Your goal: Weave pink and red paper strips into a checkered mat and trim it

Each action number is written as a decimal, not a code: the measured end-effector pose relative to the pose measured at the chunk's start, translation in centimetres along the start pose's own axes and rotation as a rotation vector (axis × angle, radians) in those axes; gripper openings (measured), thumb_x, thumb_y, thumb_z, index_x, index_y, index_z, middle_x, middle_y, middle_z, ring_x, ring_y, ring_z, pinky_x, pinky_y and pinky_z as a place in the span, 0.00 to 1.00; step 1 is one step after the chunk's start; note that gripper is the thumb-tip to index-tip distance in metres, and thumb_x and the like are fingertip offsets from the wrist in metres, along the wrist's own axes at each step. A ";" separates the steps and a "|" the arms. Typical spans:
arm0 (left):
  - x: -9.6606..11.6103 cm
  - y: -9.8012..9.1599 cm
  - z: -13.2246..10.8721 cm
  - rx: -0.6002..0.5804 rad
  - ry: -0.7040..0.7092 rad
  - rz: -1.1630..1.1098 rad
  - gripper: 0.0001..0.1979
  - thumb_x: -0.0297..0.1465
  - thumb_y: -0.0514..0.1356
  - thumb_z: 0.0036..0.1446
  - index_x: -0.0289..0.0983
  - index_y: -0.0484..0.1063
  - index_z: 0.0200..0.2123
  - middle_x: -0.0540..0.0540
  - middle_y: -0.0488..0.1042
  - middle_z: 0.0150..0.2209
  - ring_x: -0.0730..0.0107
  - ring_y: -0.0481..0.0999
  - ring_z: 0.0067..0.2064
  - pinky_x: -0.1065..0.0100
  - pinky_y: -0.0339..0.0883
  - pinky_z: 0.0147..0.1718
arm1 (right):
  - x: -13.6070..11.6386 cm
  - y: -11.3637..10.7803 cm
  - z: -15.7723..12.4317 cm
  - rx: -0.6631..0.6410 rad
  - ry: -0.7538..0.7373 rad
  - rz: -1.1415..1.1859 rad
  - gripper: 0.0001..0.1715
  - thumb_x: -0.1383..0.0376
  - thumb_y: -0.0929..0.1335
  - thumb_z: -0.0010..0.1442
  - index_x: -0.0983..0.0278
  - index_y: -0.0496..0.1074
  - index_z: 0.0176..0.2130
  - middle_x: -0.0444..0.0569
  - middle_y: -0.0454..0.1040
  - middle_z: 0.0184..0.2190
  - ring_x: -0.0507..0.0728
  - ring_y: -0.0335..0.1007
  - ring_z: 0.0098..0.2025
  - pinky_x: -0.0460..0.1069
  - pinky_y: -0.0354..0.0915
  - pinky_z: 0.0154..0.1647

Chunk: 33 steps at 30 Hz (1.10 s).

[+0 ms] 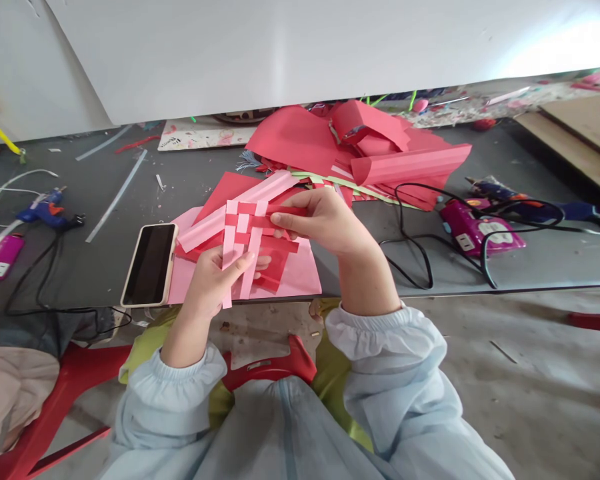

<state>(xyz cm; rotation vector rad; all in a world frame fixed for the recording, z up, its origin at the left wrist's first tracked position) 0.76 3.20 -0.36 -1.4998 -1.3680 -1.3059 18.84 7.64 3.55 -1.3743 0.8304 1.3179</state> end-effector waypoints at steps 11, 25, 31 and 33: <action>-0.8 -0.4 0.4 0.025 0.019 0.026 0.18 0.46 0.71 0.49 0.37 0.81 0.35 0.40 0.84 0.36 0.52 0.85 0.41 0.56 0.81 0.41 | -0.3 -0.1 0.1 0.028 0.003 -0.031 0.18 0.61 0.73 0.57 0.67 0.72 0.21 0.45 0.70 0.17 0.47 0.60 0.21 0.46 0.54 0.21; -0.3 -0.2 0.3 0.045 0.027 -0.044 0.16 0.43 0.73 0.48 0.37 0.82 0.34 0.42 0.84 0.34 0.54 0.85 0.41 0.57 0.82 0.42 | 0.2 -0.3 0.1 0.019 -0.027 0.066 0.22 0.52 0.74 0.56 0.67 0.75 0.23 0.46 0.73 0.19 0.47 0.60 0.22 0.46 0.55 0.22; -0.3 -0.4 0.4 0.098 0.083 -0.059 0.19 0.44 0.73 0.48 0.36 0.81 0.36 0.42 0.84 0.33 0.54 0.85 0.40 0.58 0.81 0.41 | 0.8 0.7 0.3 -0.069 -0.013 0.298 0.20 0.52 0.79 0.48 0.66 0.80 0.33 0.47 0.79 0.29 0.50 0.71 0.31 0.46 0.66 0.32; -0.5 -0.7 0.5 0.118 0.120 -0.066 0.18 0.44 0.72 0.49 0.36 0.81 0.36 0.42 0.84 0.33 0.56 0.85 0.38 0.61 0.81 0.38 | 1.0 1.2 0.4 -0.109 0.008 0.356 0.23 0.54 0.81 0.44 0.65 0.81 0.37 0.47 0.81 0.33 0.52 0.74 0.35 0.47 0.69 0.37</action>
Point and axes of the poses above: each hand's wrist, its own z-axis towards the middle knuckle, its own y-axis out of the palm, x = y × z, the point moved 5 cm from there along z, towards the middle knuckle
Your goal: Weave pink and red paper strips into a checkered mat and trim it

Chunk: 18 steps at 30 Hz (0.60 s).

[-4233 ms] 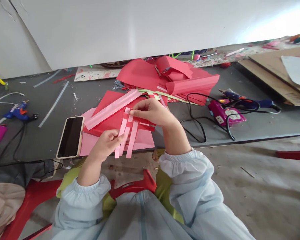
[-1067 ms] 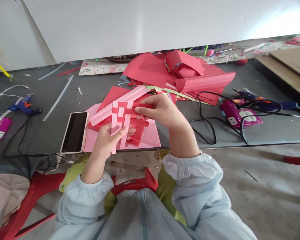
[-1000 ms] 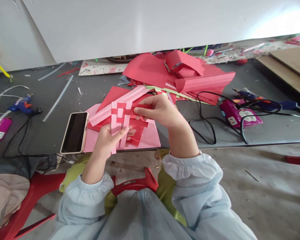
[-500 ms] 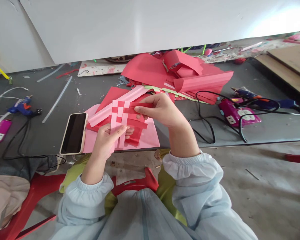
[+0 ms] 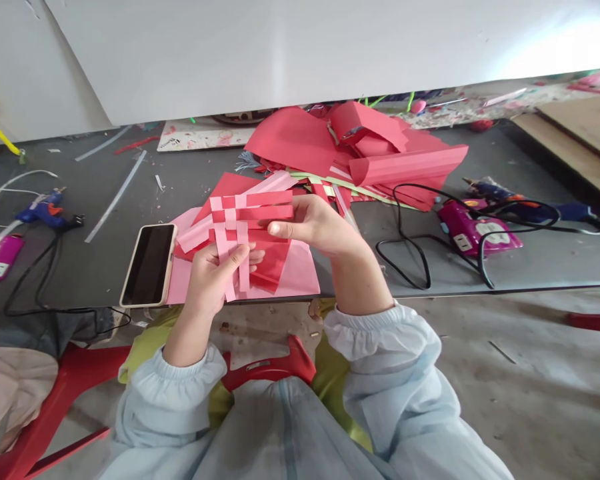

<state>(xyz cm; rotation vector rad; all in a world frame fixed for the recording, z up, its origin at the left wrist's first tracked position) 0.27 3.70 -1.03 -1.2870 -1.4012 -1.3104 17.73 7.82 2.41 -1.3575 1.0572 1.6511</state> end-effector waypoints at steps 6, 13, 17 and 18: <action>-0.1 -0.3 0.4 0.051 0.089 -0.032 0.16 0.43 0.73 0.49 0.37 0.81 0.34 0.44 0.83 0.30 0.59 0.85 0.34 0.63 0.81 0.32 | 1.5 0.8 0.6 0.069 0.113 0.028 0.16 0.58 0.81 0.43 0.66 0.79 0.27 0.44 0.77 0.24 0.47 0.66 0.25 0.45 0.63 0.27; -0.1 -0.4 0.6 0.089 0.139 -0.069 0.15 0.43 0.72 0.50 0.38 0.82 0.35 0.44 0.83 0.31 0.57 0.85 0.36 0.60 0.82 0.34 | 3.2 2.8 1.0 0.214 0.127 0.282 0.24 0.51 0.81 0.39 0.65 0.72 0.17 0.38 0.63 0.15 0.44 0.54 0.20 0.44 0.53 0.21; -0.1 -0.4 0.7 0.100 0.160 -0.058 0.17 0.45 0.72 0.50 0.37 0.82 0.35 0.44 0.83 0.31 0.56 0.85 0.37 0.59 0.82 0.37 | 3.4 3.8 1.1 0.227 0.105 0.317 0.20 0.55 0.81 0.40 0.64 0.75 0.18 0.37 0.61 0.13 0.43 0.49 0.19 0.44 0.51 0.20; 0.0 -0.4 0.7 0.107 0.157 -0.058 0.17 0.45 0.72 0.49 0.38 0.82 0.35 0.44 0.83 0.31 0.57 0.85 0.36 0.59 0.82 0.36 | 3.5 3.9 1.2 0.246 0.096 0.320 0.19 0.55 0.81 0.41 0.64 0.76 0.18 0.37 0.61 0.13 0.43 0.49 0.19 0.44 0.50 0.19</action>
Point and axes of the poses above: each hand's wrist, its own z-axis towards the middle knuckle, its own y-axis out of the palm, x = y × z, the point moved 5 cm from there along z, towards the middle knuckle
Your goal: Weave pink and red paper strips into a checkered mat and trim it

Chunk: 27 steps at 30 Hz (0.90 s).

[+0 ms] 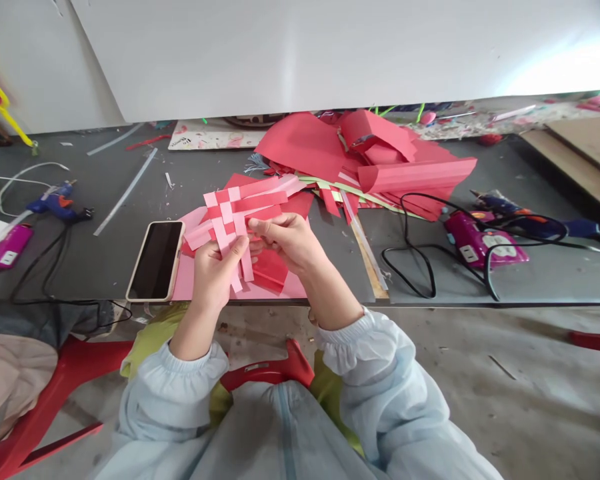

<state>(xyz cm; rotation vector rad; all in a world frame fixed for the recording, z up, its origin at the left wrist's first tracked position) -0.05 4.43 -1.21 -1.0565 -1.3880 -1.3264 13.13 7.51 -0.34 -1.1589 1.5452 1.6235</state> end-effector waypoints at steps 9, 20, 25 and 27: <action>0.3 0.2 -0.1 0.033 -0.027 -0.041 0.20 0.46 0.73 0.47 0.36 0.81 0.35 0.44 0.83 0.30 0.55 0.85 0.38 0.56 0.82 0.39 | 0.5 0.0 -0.1 0.133 -0.071 0.032 0.16 0.57 0.81 0.42 0.63 0.77 0.18 0.39 0.67 0.16 0.45 0.56 0.19 0.45 0.59 0.21; 0.0 0.1 -0.2 0.020 -0.103 -0.065 0.20 0.45 0.73 0.46 0.35 0.81 0.36 0.42 0.83 0.30 0.53 0.85 0.37 0.55 0.82 0.40 | -0.5 -0.6 -0.4 0.202 -0.131 -0.080 0.16 0.55 0.80 0.43 0.62 0.77 0.19 0.40 0.69 0.18 0.46 0.57 0.22 0.45 0.61 0.24; 0.1 0.4 -0.2 -0.025 -0.081 -0.074 0.20 0.45 0.73 0.47 0.36 0.82 0.37 0.41 0.84 0.34 0.52 0.85 0.41 0.53 0.81 0.44 | -0.4 0.3 -0.6 0.092 -0.078 -0.024 0.23 0.50 0.79 0.42 0.63 0.73 0.18 0.40 0.67 0.17 0.47 0.59 0.19 0.46 0.62 0.20; 0.1 0.5 -0.2 -0.044 -0.073 -0.075 0.19 0.45 0.73 0.47 0.37 0.82 0.37 0.41 0.84 0.36 0.53 0.85 0.41 0.53 0.81 0.44 | -0.4 0.7 -0.8 0.043 -0.052 -0.025 0.25 0.48 0.79 0.44 0.63 0.71 0.17 0.39 0.64 0.16 0.47 0.59 0.18 0.46 0.62 0.19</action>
Point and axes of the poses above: each hand's wrist, its own z-axis towards the middle knuckle, its own y-axis out of the palm, x = y × z, the point moved 5 cm from there along z, towards the middle knuckle
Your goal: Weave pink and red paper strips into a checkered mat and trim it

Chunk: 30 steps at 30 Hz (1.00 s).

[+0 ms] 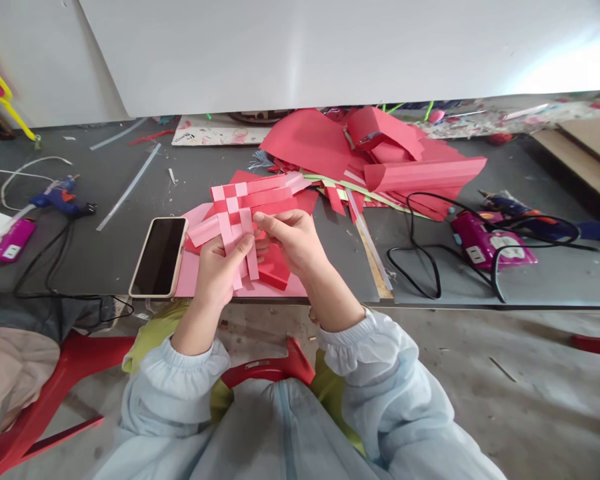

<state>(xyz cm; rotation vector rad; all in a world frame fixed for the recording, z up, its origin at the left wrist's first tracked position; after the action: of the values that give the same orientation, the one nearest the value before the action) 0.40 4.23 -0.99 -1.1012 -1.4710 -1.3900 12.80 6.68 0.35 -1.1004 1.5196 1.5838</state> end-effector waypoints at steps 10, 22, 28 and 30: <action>-0.3 -0.3 -0.1 -0.112 -0.024 0.095 0.24 0.52 0.67 0.52 0.37 0.81 0.39 0.39 0.84 0.37 0.52 0.84 0.45 0.57 0.81 0.41 | -0.7 -0.1 -0.2 0.002 -0.067 -0.009 0.25 0.53 0.78 0.47 0.63 0.67 0.16 0.40 0.65 0.18 0.47 0.57 0.21 0.46 0.59 0.20; -0.4 0.0 -0.3 -0.164 -0.031 0.096 0.24 0.53 0.64 0.55 0.38 0.82 0.41 0.41 0.83 0.33 0.53 0.84 0.45 0.57 0.80 0.44 | 0.2 0.0 -0.1 -0.010 -0.041 0.100 0.27 0.54 0.78 0.49 0.64 0.66 0.15 0.40 0.62 0.17 0.46 0.53 0.19 0.45 0.51 0.15; -0.3 -0.2 -0.3 -0.160 -0.030 0.110 0.24 0.52 0.65 0.55 0.39 0.81 0.44 0.40 0.84 0.36 0.53 0.84 0.45 0.57 0.81 0.42 | -0.1 -0.1 -0.2 0.012 -0.066 0.041 0.24 0.54 0.78 0.49 0.64 0.69 0.17 0.41 0.65 0.18 0.46 0.56 0.20 0.45 0.54 0.17; -0.3 -0.2 -0.2 -0.154 -0.026 0.100 0.23 0.50 0.66 0.55 0.39 0.81 0.44 0.40 0.84 0.38 0.53 0.84 0.44 0.58 0.81 0.41 | -0.3 -0.2 -0.2 0.024 -0.097 0.015 0.25 0.54 0.77 0.50 0.63 0.66 0.15 0.41 0.64 0.17 0.47 0.56 0.20 0.46 0.55 0.18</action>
<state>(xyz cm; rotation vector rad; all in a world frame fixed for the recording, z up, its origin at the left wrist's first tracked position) 0.25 3.98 -1.30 -1.2758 -1.3255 -1.4426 13.11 6.48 0.56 -0.9870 1.4826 1.6017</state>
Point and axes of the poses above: each hand's wrist, its own z-axis towards the middle knuckle, its own y-axis out of the palm, x = y × z, the point moved 5 cm from there along z, towards the middle knuckle
